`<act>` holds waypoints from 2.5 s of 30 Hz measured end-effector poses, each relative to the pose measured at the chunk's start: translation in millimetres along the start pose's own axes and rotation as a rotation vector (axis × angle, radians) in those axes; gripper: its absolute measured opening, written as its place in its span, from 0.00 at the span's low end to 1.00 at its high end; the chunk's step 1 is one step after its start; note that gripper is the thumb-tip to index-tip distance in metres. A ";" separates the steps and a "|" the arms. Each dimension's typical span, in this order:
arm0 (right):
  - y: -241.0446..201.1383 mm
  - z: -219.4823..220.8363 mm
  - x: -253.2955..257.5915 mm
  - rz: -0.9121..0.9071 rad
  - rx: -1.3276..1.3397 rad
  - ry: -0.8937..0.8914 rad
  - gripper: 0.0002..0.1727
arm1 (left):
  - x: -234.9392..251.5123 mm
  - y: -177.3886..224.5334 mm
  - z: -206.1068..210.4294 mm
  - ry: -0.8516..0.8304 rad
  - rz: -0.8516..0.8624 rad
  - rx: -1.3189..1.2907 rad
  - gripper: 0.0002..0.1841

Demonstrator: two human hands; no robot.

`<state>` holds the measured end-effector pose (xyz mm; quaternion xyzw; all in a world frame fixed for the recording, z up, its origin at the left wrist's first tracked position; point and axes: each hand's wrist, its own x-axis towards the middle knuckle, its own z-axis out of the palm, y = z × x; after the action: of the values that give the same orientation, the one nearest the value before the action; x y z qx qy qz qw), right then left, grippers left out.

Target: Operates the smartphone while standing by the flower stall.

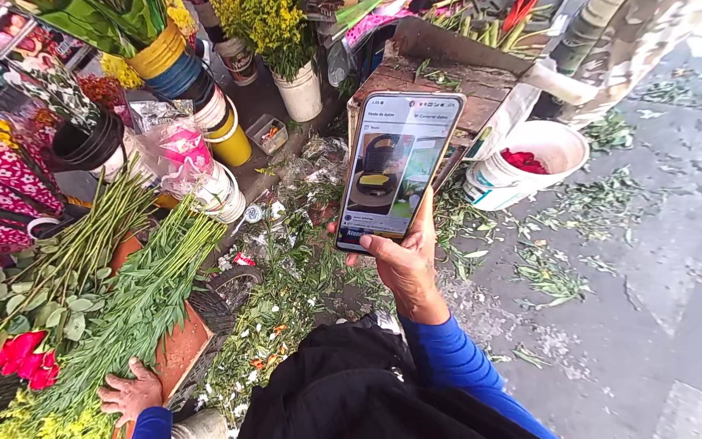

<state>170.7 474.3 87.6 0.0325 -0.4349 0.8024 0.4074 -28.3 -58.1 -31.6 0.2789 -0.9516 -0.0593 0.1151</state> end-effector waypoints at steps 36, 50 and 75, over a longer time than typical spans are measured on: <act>17.8 -4.9 16.6 0.014 0.052 -0.004 0.40 | 5.0 -4.4 7.3 0.027 0.008 0.002 0.46; 18.0 -6.9 16.5 0.002 0.036 -0.015 0.45 | 0.2 -1.0 2.8 0.018 0.010 -0.004 0.46; 45.9 -40.2 24.9 0.063 -0.071 0.125 0.47 | 1.5 -2.4 3.4 0.019 0.014 -0.011 0.46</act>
<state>135.0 505.8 41.9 -0.0457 -0.4375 0.7996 0.4089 -29.1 -60.7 -35.1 0.2719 -0.9520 -0.0613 0.1262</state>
